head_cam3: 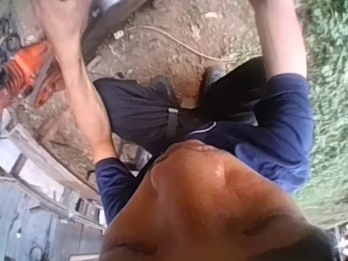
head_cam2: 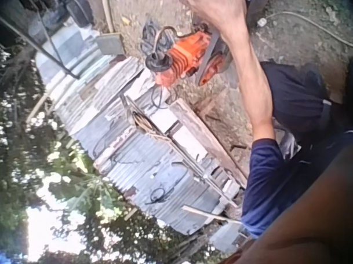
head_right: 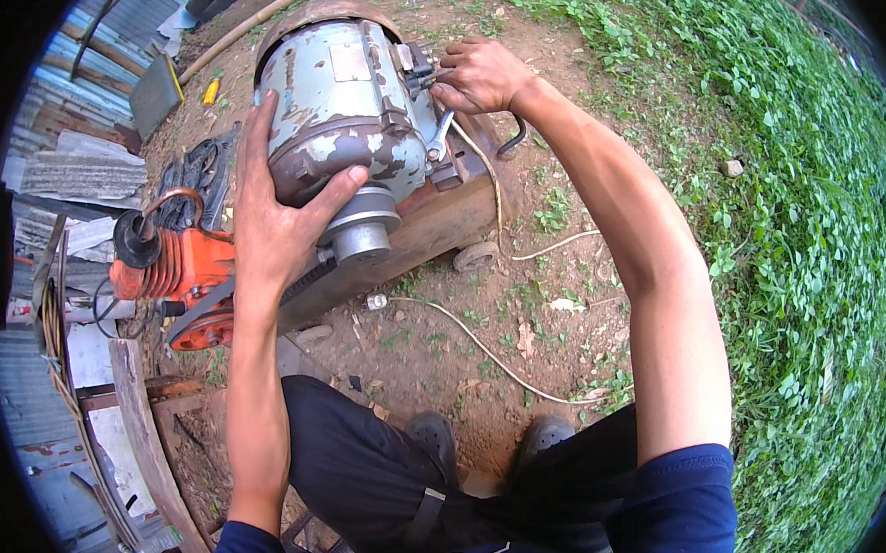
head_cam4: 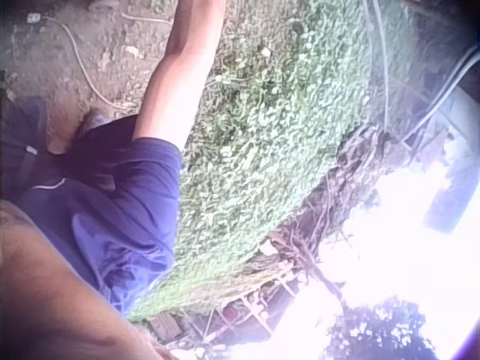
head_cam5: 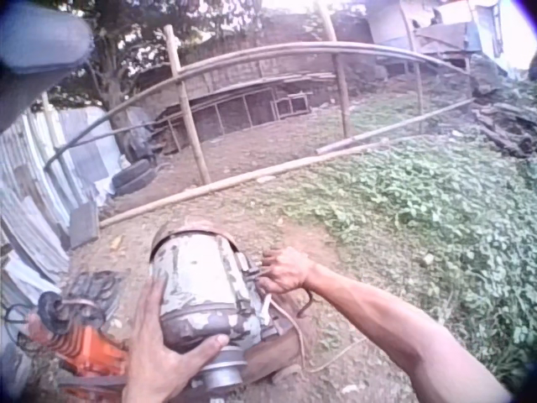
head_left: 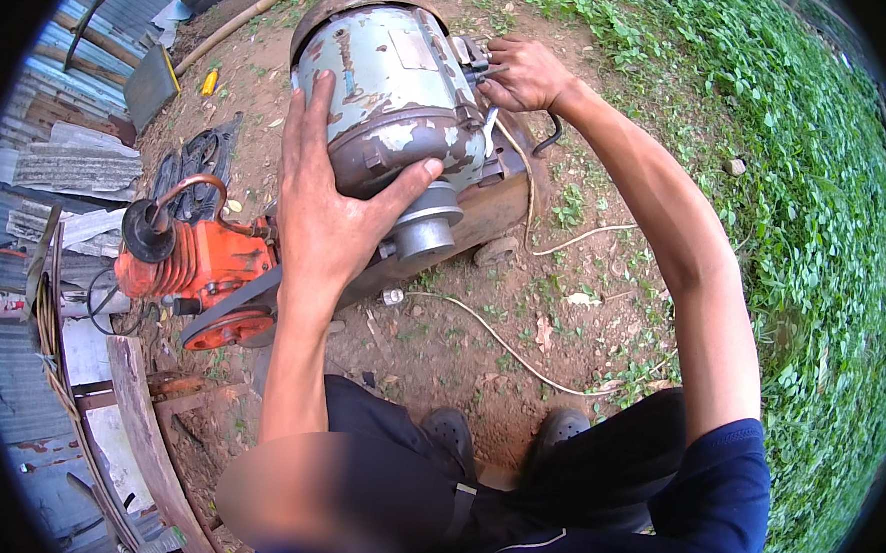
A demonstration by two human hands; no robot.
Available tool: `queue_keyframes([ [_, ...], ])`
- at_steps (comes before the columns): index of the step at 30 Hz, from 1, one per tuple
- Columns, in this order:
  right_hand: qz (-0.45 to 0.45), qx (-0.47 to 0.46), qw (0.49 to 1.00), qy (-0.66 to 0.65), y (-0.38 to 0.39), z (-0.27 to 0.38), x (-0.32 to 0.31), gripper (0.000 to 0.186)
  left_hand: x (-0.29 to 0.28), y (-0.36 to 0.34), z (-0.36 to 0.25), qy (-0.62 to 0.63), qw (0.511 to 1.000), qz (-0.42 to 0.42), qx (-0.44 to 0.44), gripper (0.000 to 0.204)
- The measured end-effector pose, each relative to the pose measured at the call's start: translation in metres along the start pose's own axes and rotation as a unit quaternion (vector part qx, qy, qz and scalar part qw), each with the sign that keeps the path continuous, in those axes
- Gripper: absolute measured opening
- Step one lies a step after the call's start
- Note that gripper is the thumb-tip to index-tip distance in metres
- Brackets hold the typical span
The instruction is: The person works on a motor and air compressor assembly, using a wrench to tighten or loosen bolts on the pump and motor housing.
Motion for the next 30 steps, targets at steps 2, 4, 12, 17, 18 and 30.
queue_keyframes([
  [2, -0.014, 0.019, 1.0, 0.002, 0.0, 0.001, -0.002, 0.032, 0.0, 0.003, 0.001, 0.002, 1.0, 0.0, -0.008, 0.105],
  [4, 0.017, 0.059, 0.997, 0.042, 0.001, -0.005, -0.016, 0.039, -0.002, 0.004, 0.003, 0.002, 1.0, -0.003, -0.018, 0.105],
  [12, 0.218, 0.435, 0.873, 0.012, 0.082, 0.012, -0.071, 0.072, -0.006, 0.006, 0.003, -0.007, 0.999, -0.037, -0.005, 0.105],
  [17, 0.108, 0.557, 0.799, -0.199, 0.124, 0.097, -0.078, 0.057, -0.004, 0.009, -0.001, 0.022, 0.999, -0.046, 0.0, 0.105],
  [18, 0.116, 0.571, 0.769, -0.263, 0.122, 0.115, -0.078, 0.052, -0.003, 0.011, 0.001, 0.024, 0.999, -0.043, -0.003, 0.105],
  [30, 0.07, 0.609, 0.668, -0.421, 0.084, 0.181, -0.053, 0.045, -0.006, 0.013, 0.002, 0.043, 0.999, -0.033, 0.008, 0.096],
])
Point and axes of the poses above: each hand's wrist, its own y-axis away from the middle knuckle, its own x-axis out of the palm, z = x × y, the point moved 6 cm from there along -y, towards the middle knuckle, and after that the axes turned 11 degrees about z, right-handed, at the moved point
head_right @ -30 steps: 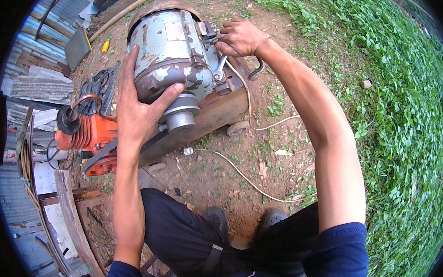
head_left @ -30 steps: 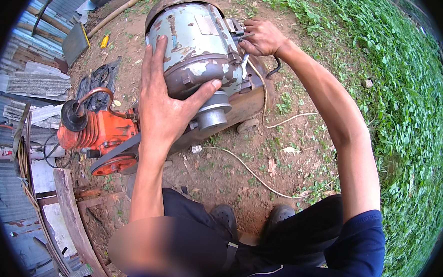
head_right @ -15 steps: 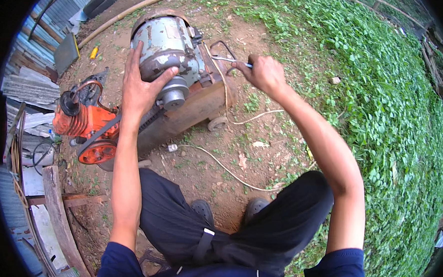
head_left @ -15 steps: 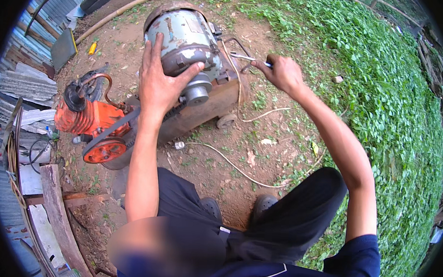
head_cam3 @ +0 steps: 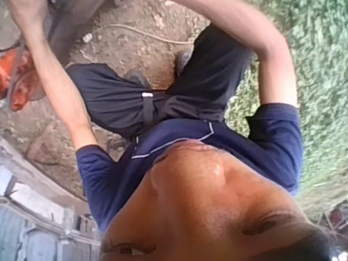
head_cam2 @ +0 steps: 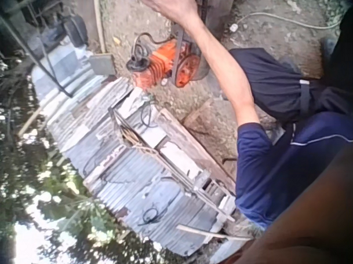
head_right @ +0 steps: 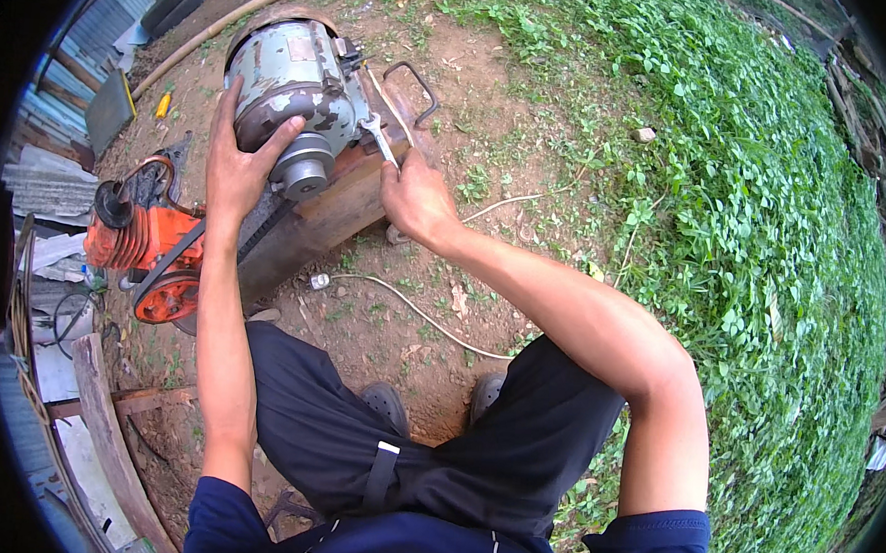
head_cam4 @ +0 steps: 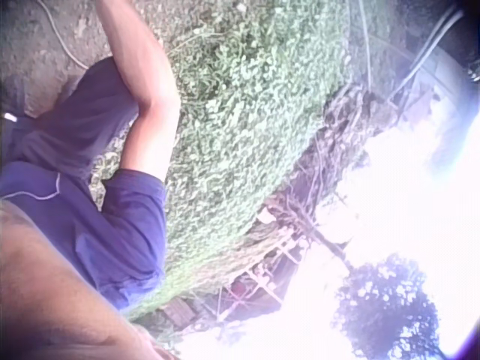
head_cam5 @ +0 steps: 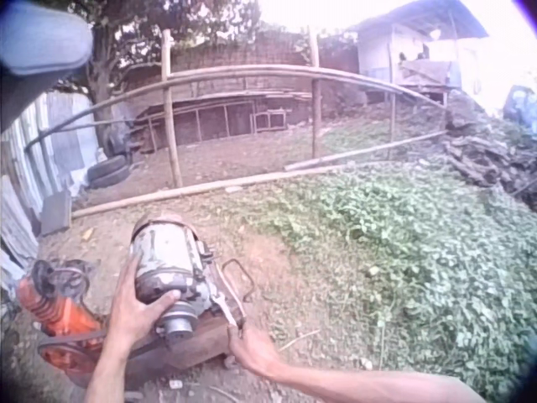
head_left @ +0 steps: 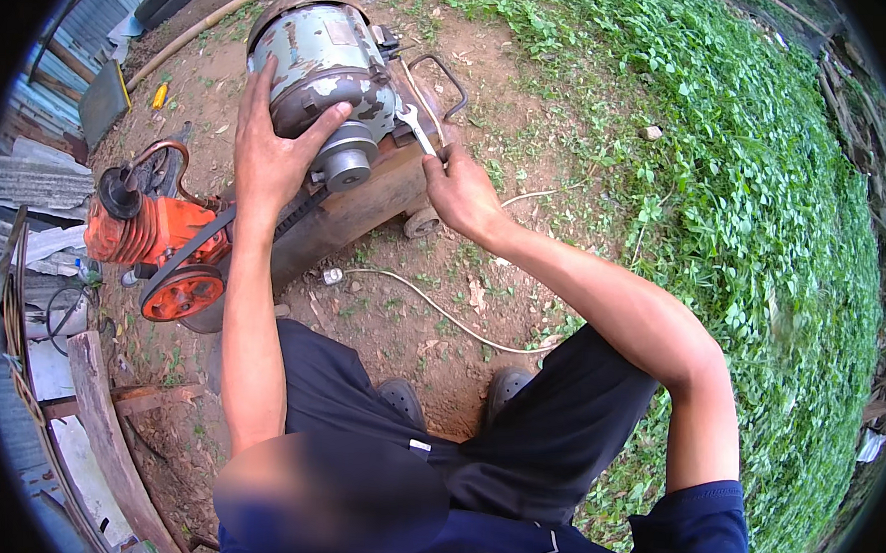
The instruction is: The person works on a motor and air compressor assembly, using a wrench to tighten or loosen bolts on the pump and motor housing.
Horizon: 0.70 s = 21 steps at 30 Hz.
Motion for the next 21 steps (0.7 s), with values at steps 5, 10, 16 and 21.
queue_keyframes([
  [5, 0.022, -0.026, 0.999, -0.01, 0.001, 0.004, 0.016, 0.043, 0.002, -0.001, 0.003, 0.024, 1.0, -0.002, -0.011, 0.095],
  [10, 0.064, -0.028, 0.995, -0.065, 0.003, 0.009, 0.028, 0.044, 0.003, -0.002, -0.004, 0.042, 0.999, 0.007, -0.024, 0.094],
  [16, 0.073, -0.027, 0.989, -0.129, 0.0, 0.019, 0.044, 0.042, 0.003, -0.003, -0.003, 0.032, 0.999, 0.001, -0.013, 0.094],
  [21, 0.073, -0.022, 0.983, -0.166, -0.002, 0.027, 0.053, 0.039, 0.005, -0.003, -0.002, 0.01, 1.0, -0.004, 0.003, 0.093],
])
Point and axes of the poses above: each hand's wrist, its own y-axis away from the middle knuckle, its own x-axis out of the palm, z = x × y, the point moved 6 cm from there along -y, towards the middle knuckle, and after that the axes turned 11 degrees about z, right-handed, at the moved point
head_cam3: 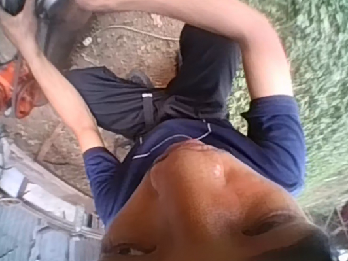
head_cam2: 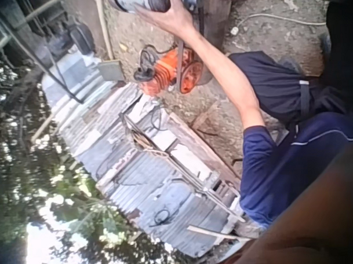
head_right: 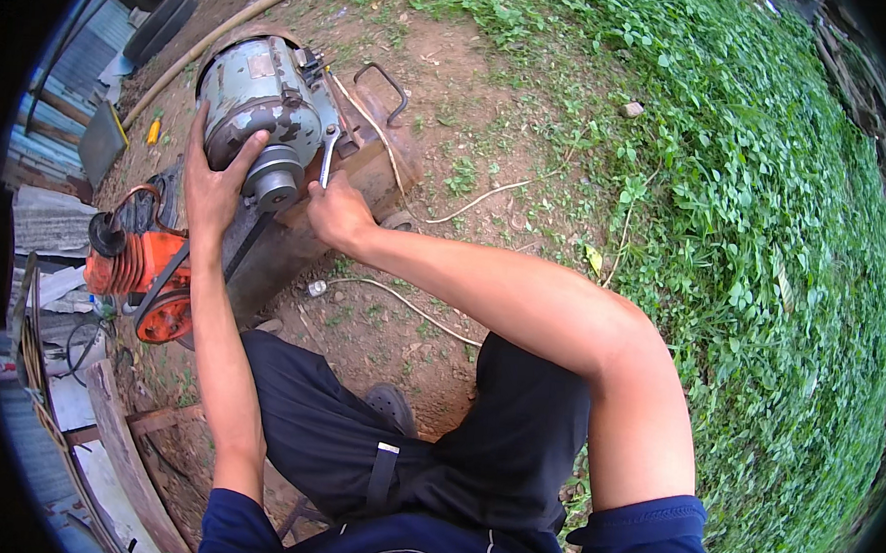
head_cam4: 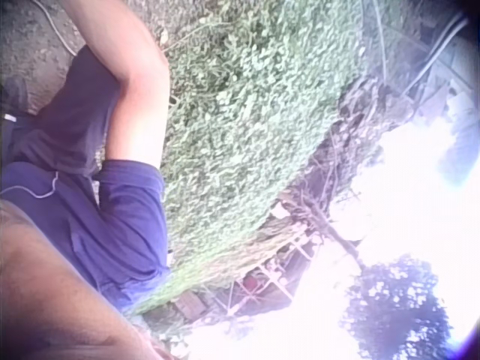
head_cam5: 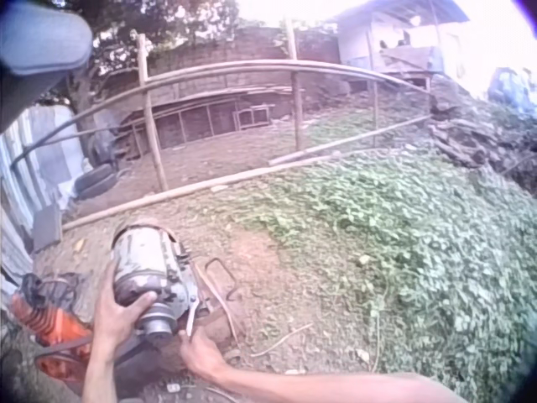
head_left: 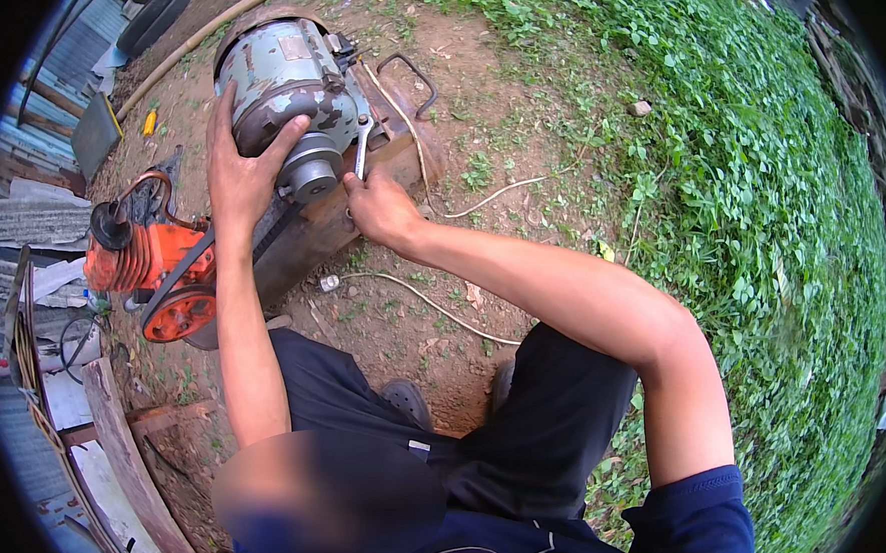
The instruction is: The person works on a motor and air compressor assembly, using a wrench to tighten or loosen bolts on the pump and motor housing.
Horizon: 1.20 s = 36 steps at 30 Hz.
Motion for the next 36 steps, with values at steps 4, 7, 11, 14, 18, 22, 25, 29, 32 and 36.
queue_keyframes([
  [4, 0.055, -0.005, 0.995, -0.086, -0.009, 0.0, 0.008, 0.038, 0.0, 0.0, 0.001, 0.002, 1.0, 0.004, 0.0, 0.093],
  [7, 0.115, -0.013, 0.982, -0.15, -0.017, -0.001, 0.014, 0.035, 0.0, 0.001, -0.001, 0.006, 1.0, 0.005, -0.011, 0.094],
  [11, 0.126, 0.004, 0.974, -0.189, -0.023, -0.002, 0.02, 0.032, 0.0, 0.001, 0.001, 0.012, 1.0, 0.004, -0.01, 0.094],
  [14, 0.122, -0.002, 0.976, -0.182, -0.024, -0.001, 0.02, 0.033, 0.0, 0.001, 0.001, -0.007, 1.0, 0.004, -0.007, 0.094],
  [18, 0.142, 0.008, 0.976, -0.162, -0.022, -0.001, 0.01, 0.037, 0.0, 0.001, -0.002, -0.008, 1.0, 0.013, -0.011, 0.094],
  [22, 0.146, 0.065, 0.984, -0.077, -0.012, -0.01, -0.019, 0.039, -0.004, 0.003, -0.003, -0.015, 1.0, 0.015, -0.017, 0.095],
  [25, 0.122, 0.067, 0.99, 0.014, -0.007, -0.015, -0.062, 0.039, -0.004, 0.005, -0.001, -0.017, 1.0, 0.004, -0.01, 0.095],
  [29, -0.005, 0.051, 0.998, 0.027, -0.023, -0.029, -0.145, 0.036, -0.001, 0.003, -0.005, -0.001, 1.0, -0.011, -0.001, 0.095],
  [32, -0.114, 0.033, 0.99, -0.082, -0.037, -0.047, -0.202, 0.034, -0.004, 0.001, 0.004, 0.015, 1.0, -0.012, 0.003, 0.095],
  [36, -0.039, 0.003, 0.98, -0.198, -0.017, -0.045, -0.193, 0.023, -0.005, 0.002, -0.001, 0.014, 1.0, -0.007, -0.008, 0.094],
])
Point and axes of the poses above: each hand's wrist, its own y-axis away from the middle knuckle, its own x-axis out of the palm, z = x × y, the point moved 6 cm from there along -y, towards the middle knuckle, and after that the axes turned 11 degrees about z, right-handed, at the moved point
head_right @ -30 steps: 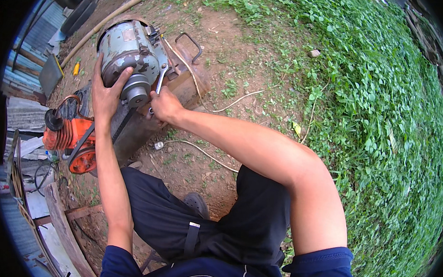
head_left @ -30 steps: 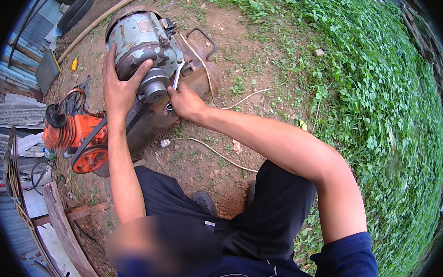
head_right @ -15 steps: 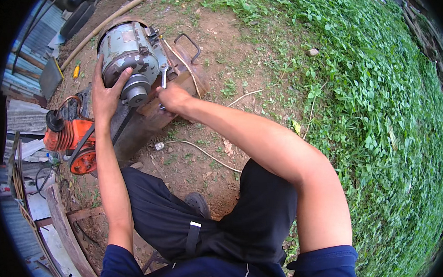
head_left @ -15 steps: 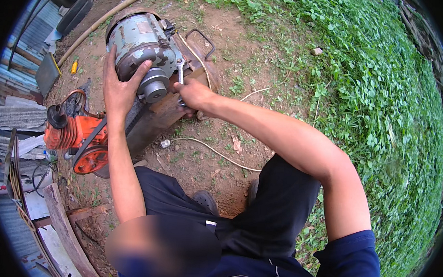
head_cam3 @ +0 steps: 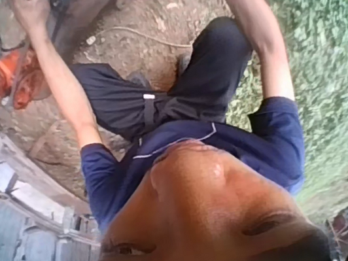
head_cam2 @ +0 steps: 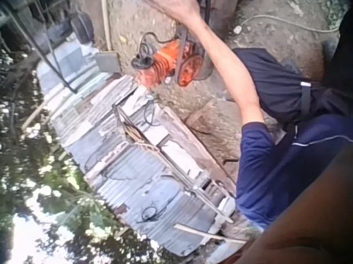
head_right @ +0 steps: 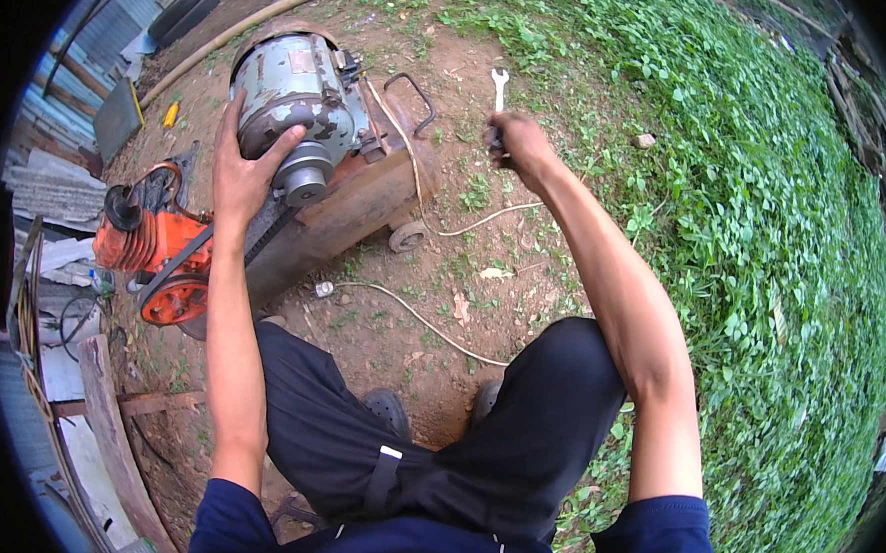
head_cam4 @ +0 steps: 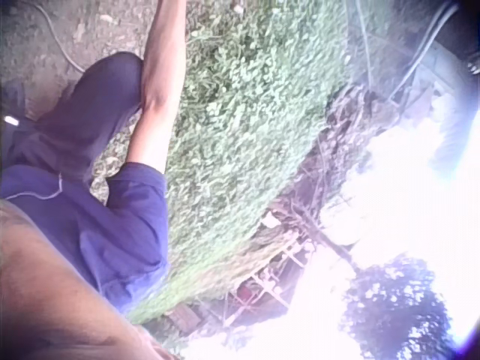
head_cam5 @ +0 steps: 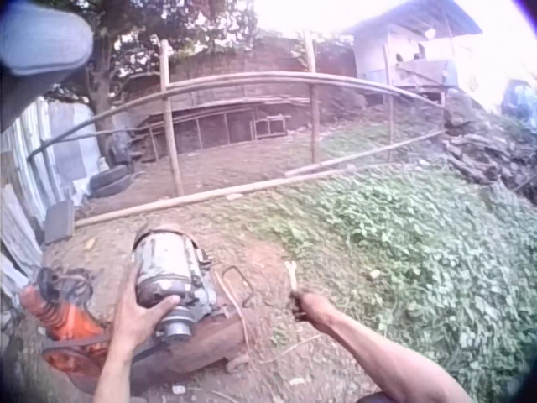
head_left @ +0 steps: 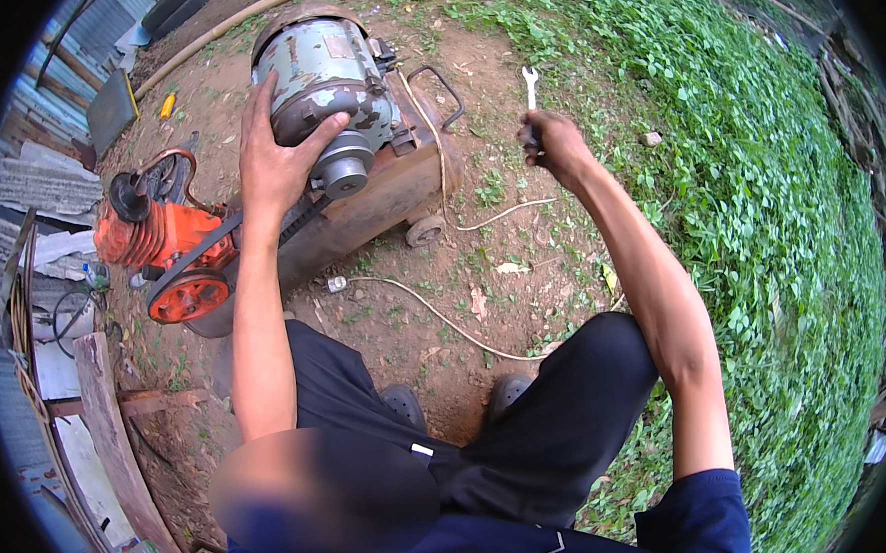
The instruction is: The person works on a motor and air compressor assembly, using a wrench to tighten or loosen bolts on the pump and motor housing.
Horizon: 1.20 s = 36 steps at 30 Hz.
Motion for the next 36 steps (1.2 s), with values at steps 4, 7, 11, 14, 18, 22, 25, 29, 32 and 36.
queue_keyframes([
  [4, 0.138, 0.04, 0.987, 0.067, 0.028, 0.004, 0.075, 0.028, -0.001, 0.002, 0.007, 0.005, 1.0, -0.008, -0.002, 0.095],
  [7, 0.214, 0.045, 0.973, 0.076, 0.027, -0.01, 0.11, 0.025, 0.001, 0.001, 0.003, -0.006, 1.0, -0.002, -0.001, 0.094],
  [11, 0.261, 0.08, 0.957, 0.095, 0.03, -0.027, 0.146, 0.027, 0.003, 0.002, 0.002, -0.012, 1.0, -0.006, -0.003, 0.095],
  [14, 0.275, 0.077, 0.955, 0.076, 0.028, -0.034, 0.161, 0.027, 0.001, 0.0, 0.002, -0.005, 1.0, -0.007, -0.005, 0.095],
  [18, 0.27, 0.071, 0.957, 0.072, 0.022, -0.038, 0.171, 0.027, 0.002, 0.001, 0.004, 0.004, 1.0, -0.007, -0.004, 0.094],
  [22, 0.238, 0.066, 0.967, 0.068, 0.018, -0.043, 0.177, 0.03, 0.003, 0.001, 0.005, 0.009, 1.0, -0.004, -0.003, 0.094],
  [25, 0.199, 0.082, 0.973, 0.09, 0.017, -0.041, 0.167, 0.033, 0.0, 0.003, 0.0, -0.016, 1.0, -0.012, 0.006, 0.093],
  [29, 0.118, 0.104, 0.975, 0.154, 0.01, -0.03, 0.111, 0.032, -0.001, 0.003, 0.002, -0.008, 1.0, -0.011, 0.004, 0.094],
  [32, 0.042, 0.041, 0.972, 0.229, -0.011, -0.011, 0.055, 0.037, 0.001, 0.002, 0.002, 0.005, 1.0, -0.012, -0.001, 0.094],
  [36, -0.01, 0.001, 0.999, 0.041, -0.009, 0.01, 0.003, 0.028, 0.002, 0.001, 0.005, -0.001, 1.0, -0.02, -0.003, 0.096],
])
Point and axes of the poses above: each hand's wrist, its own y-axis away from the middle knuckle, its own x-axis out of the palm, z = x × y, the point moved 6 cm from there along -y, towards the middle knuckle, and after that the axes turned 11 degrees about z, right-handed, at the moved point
